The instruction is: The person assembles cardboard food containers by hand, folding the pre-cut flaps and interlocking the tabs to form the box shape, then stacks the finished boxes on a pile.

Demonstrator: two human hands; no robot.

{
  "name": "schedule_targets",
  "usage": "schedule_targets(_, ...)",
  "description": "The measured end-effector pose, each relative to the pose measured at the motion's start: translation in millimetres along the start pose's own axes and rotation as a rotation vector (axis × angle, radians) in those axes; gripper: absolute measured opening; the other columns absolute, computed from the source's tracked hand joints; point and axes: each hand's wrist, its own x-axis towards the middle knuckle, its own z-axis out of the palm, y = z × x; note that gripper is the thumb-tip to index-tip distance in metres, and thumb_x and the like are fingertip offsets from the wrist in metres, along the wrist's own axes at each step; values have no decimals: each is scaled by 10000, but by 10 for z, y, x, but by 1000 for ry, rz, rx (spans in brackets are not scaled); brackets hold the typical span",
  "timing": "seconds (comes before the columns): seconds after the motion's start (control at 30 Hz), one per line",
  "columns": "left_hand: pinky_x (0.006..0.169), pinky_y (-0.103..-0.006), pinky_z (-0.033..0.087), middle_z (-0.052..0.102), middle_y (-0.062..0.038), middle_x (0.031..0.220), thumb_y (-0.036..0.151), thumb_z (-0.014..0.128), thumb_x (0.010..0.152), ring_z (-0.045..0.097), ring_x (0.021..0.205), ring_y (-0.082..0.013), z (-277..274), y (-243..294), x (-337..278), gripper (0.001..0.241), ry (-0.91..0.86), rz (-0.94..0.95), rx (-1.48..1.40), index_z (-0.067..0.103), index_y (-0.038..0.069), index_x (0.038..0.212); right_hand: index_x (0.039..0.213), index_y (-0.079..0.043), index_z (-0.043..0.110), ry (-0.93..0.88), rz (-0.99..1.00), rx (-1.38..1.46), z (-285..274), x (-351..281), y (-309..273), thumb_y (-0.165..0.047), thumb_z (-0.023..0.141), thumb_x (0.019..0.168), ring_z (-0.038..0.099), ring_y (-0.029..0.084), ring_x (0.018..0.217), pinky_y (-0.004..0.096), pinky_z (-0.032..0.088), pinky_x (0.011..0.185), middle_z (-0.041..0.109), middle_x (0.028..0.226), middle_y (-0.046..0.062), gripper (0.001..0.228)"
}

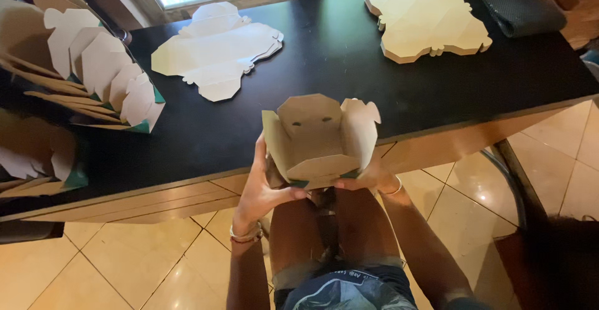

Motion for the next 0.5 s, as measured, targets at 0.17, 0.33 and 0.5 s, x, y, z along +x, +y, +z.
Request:
schedule_targets(0.17, 1055, -558, 500, 345, -209, 1590, 100, 921, 731, 481, 1374, -380, 22, 160, 29, 1248, 30, 131, 167, 74, 138, 1648, 1343, 139, 552, 39, -591, 70, -15, 180, 358, -159, 1042, 420, 578, 371, 1120, 549, 537, 853, 642, 1202, 301, 1087)
schedule_targets(0.33, 1038, -498, 491, 666, -170, 1304, 63, 832, 830, 623, 1242, -339, 200, -37, 42, 695, 514, 222, 574, 536, 61, 1459, 1498, -112, 264, 57, 105, -246, 113, 267, -244, -460, 1057, 344, 389, 432, 1427, 638, 299, 1182, 386, 1497, 210, 1442)
schedule_targets(0.5, 1079, -535, 467, 586, -296, 1387, 236, 1005, 565, 583, 1279, -462, 468, 132, 21, 1283, 672, 255, 705, 269, -6, 1587, 1634, -258, -67, 161, -40, 78, 476, 447, -796, -199, 1058, 464, 267, 369, 1526, 655, 225, 1212, 196, 1627, 147, 1624)
